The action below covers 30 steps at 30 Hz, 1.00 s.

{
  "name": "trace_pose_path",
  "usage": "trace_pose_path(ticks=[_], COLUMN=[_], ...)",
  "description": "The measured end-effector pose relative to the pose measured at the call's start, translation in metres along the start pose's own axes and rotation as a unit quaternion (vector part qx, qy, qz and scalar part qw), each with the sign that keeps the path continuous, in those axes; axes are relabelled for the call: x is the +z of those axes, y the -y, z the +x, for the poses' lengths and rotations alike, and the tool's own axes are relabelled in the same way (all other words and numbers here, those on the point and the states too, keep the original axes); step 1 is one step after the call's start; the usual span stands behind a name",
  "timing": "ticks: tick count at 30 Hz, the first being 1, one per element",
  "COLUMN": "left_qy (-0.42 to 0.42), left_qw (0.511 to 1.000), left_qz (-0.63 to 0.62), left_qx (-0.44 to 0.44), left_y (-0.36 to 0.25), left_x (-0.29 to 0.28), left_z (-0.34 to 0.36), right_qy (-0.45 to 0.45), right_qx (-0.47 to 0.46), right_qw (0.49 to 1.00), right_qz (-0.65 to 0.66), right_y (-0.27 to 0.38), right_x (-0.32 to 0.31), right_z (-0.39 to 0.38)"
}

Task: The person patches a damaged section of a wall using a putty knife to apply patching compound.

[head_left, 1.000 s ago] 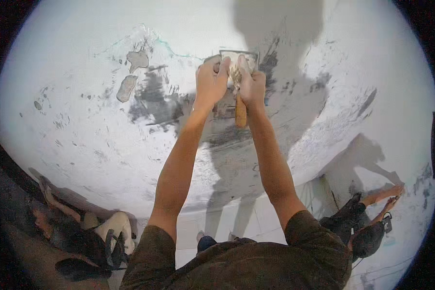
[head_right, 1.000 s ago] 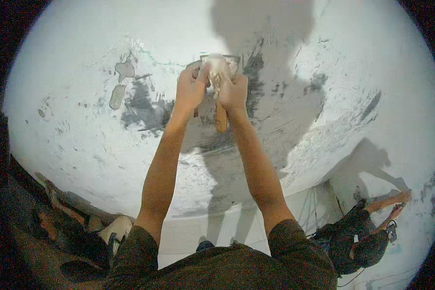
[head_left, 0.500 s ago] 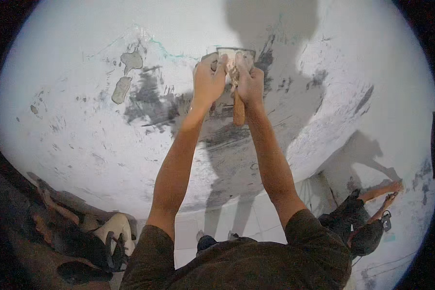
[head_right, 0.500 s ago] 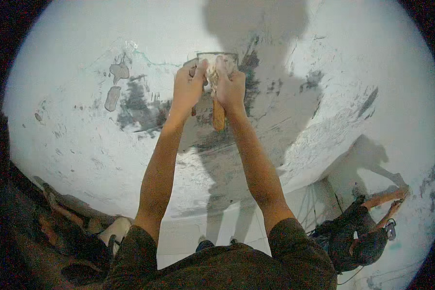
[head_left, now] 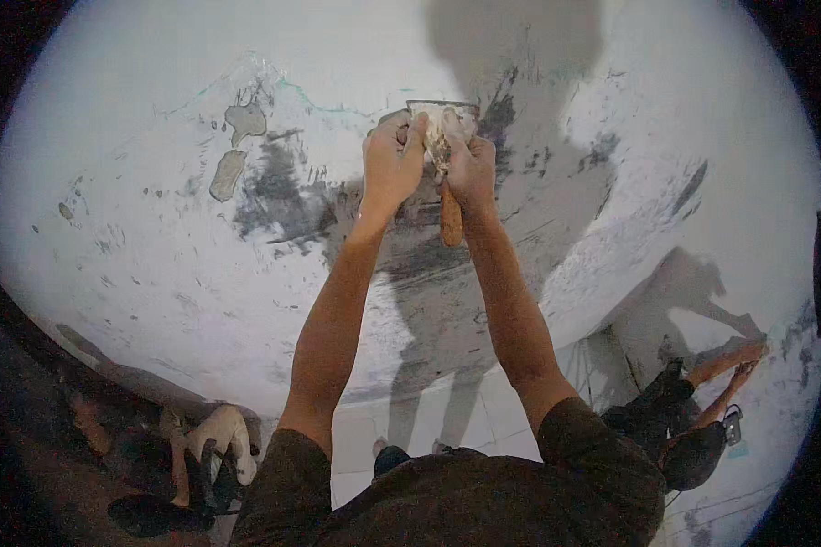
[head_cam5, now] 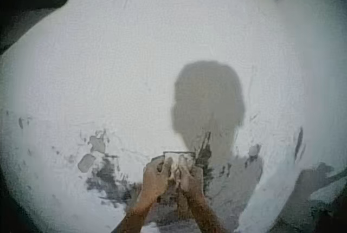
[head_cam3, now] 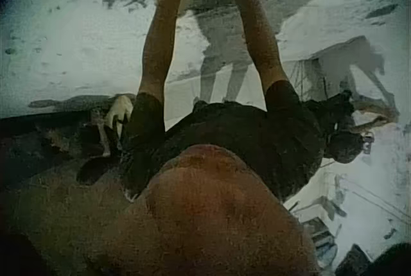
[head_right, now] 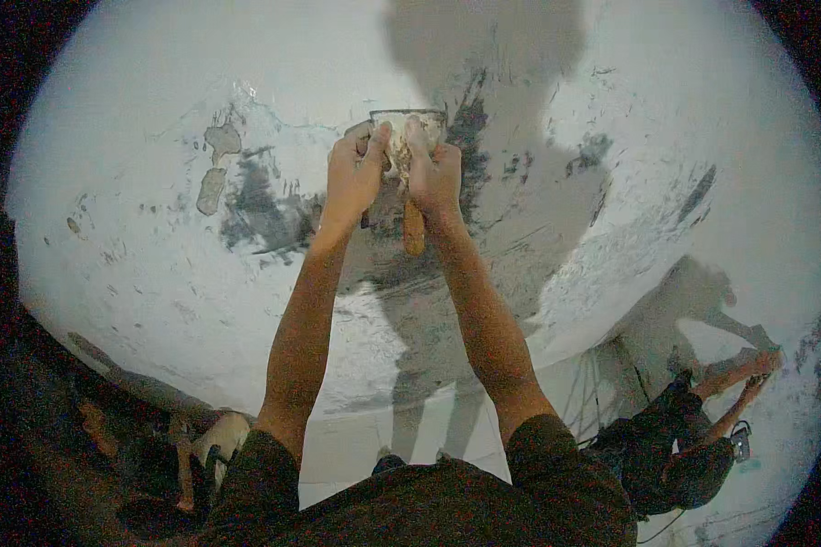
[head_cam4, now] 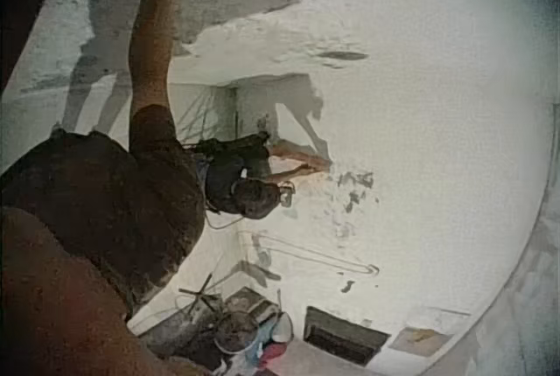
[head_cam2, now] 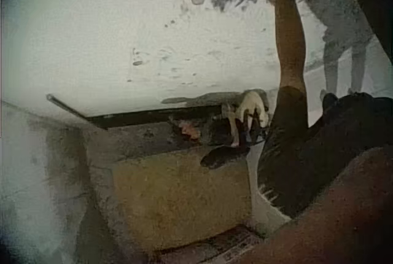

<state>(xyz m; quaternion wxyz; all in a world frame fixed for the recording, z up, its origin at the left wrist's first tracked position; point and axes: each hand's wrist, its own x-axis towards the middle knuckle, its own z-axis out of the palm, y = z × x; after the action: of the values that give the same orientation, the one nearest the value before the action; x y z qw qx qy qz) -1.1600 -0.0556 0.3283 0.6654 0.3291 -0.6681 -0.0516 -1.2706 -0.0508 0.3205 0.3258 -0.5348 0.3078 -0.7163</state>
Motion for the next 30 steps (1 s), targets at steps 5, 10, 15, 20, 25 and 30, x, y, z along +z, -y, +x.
trace_pose_path(ticks=[5,10,15,20,25,30], left_qy=[0.036,0.029,0.041,0.026,0.020,0.022], left_qw=[0.995,0.995,0.994,0.998,0.994,0.997], left_qz=[-0.074,-0.084,-0.073,-0.036,-0.070,-0.024], left_qx=[-0.054,-0.049,-0.075,-0.055,-0.082,-0.069], left_y=[-0.015,0.004,-0.013,-0.010,-0.007,-0.005], left_x=[-0.004,0.002,-0.001,-0.002,0.000,-0.003], left_z=[0.016,0.005,0.007,0.004,0.007,0.002], right_qy=[0.004,0.019,-0.004,0.005,0.012,-0.012], right_qx=[-0.030,0.023,-0.006,0.016,0.052,0.072], right_qw=[0.999,0.999,1.000,1.000,0.998,0.997], right_qz=[-0.019,0.035,0.012,-0.007,-0.025,-0.003], right_y=[0.012,0.014,0.010,0.008,0.033,0.018], right_x=[-0.002,0.001,-0.001,-0.001,0.000,0.004], right_z=[0.011,-0.006,0.006,0.000,-0.008,-0.007])
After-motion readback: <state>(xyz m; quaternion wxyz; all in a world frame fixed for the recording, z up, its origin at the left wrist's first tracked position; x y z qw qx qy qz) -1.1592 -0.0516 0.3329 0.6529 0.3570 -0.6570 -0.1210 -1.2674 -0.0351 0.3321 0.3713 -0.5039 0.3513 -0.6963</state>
